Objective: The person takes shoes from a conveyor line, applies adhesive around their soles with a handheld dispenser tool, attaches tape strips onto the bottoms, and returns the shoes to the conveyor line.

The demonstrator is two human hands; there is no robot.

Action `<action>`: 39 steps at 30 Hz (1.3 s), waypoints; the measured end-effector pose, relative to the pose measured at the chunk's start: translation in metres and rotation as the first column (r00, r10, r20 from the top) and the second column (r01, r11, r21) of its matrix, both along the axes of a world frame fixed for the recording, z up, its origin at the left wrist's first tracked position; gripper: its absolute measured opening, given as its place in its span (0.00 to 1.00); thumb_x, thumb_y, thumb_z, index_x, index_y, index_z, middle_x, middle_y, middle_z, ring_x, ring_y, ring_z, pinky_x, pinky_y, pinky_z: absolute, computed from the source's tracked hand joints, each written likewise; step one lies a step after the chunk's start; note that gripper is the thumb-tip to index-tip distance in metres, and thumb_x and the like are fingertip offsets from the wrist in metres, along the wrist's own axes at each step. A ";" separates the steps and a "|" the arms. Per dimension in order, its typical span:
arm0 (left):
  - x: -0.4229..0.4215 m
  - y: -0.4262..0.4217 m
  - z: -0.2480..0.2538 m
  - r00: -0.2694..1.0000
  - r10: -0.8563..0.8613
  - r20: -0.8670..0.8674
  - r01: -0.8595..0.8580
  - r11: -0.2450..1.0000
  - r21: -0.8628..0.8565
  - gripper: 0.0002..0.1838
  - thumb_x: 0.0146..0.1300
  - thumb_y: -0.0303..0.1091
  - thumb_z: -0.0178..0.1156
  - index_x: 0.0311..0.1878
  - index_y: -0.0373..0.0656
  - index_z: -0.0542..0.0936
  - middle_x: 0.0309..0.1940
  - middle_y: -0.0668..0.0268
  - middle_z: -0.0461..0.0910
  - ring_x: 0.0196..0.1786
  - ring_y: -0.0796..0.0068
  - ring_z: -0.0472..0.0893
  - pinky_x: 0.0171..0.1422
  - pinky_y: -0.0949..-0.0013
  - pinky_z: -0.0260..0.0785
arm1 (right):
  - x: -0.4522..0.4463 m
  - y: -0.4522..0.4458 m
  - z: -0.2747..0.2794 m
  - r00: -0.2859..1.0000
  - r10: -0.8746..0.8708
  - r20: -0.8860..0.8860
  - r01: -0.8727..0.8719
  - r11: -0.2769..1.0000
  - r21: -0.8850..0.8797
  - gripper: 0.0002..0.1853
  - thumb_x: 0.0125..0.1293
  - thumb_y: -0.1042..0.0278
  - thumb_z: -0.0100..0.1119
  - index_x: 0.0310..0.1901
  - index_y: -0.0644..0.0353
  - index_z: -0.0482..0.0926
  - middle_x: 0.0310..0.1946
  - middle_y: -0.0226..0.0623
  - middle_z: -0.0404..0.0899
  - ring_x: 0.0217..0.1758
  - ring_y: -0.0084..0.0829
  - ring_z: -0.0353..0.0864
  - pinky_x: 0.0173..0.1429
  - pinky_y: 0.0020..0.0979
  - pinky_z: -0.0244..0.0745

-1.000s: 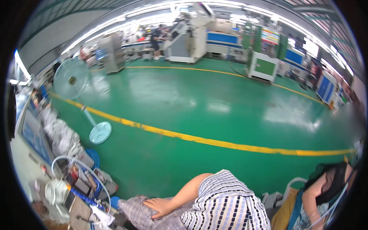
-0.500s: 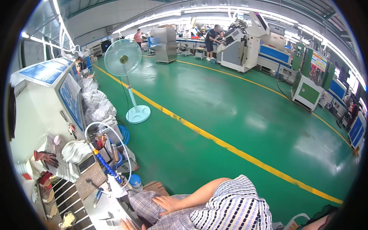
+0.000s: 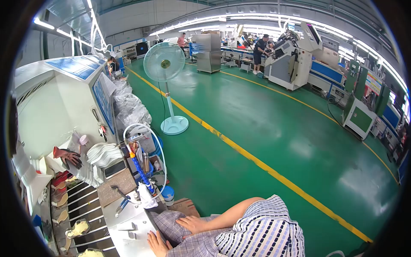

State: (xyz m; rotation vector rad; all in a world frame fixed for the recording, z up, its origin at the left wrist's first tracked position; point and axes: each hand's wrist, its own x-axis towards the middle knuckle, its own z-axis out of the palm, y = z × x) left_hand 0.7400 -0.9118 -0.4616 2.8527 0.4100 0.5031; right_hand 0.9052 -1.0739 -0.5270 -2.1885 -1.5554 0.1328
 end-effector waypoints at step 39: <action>-0.014 -0.021 0.017 0.686 0.711 0.153 -0.049 0.255 -0.966 0.11 0.66 0.30 0.58 0.47 0.35 0.80 0.31 0.61 0.84 0.28 0.80 0.83 0.32 0.77 0.74 | 0.017 0.085 0.047 0.938 0.158 -0.309 0.060 0.803 0.592 0.03 0.56 0.74 0.63 0.27 0.60 0.78 0.24 0.37 0.77 0.31 0.38 0.75 0.40 0.34 0.71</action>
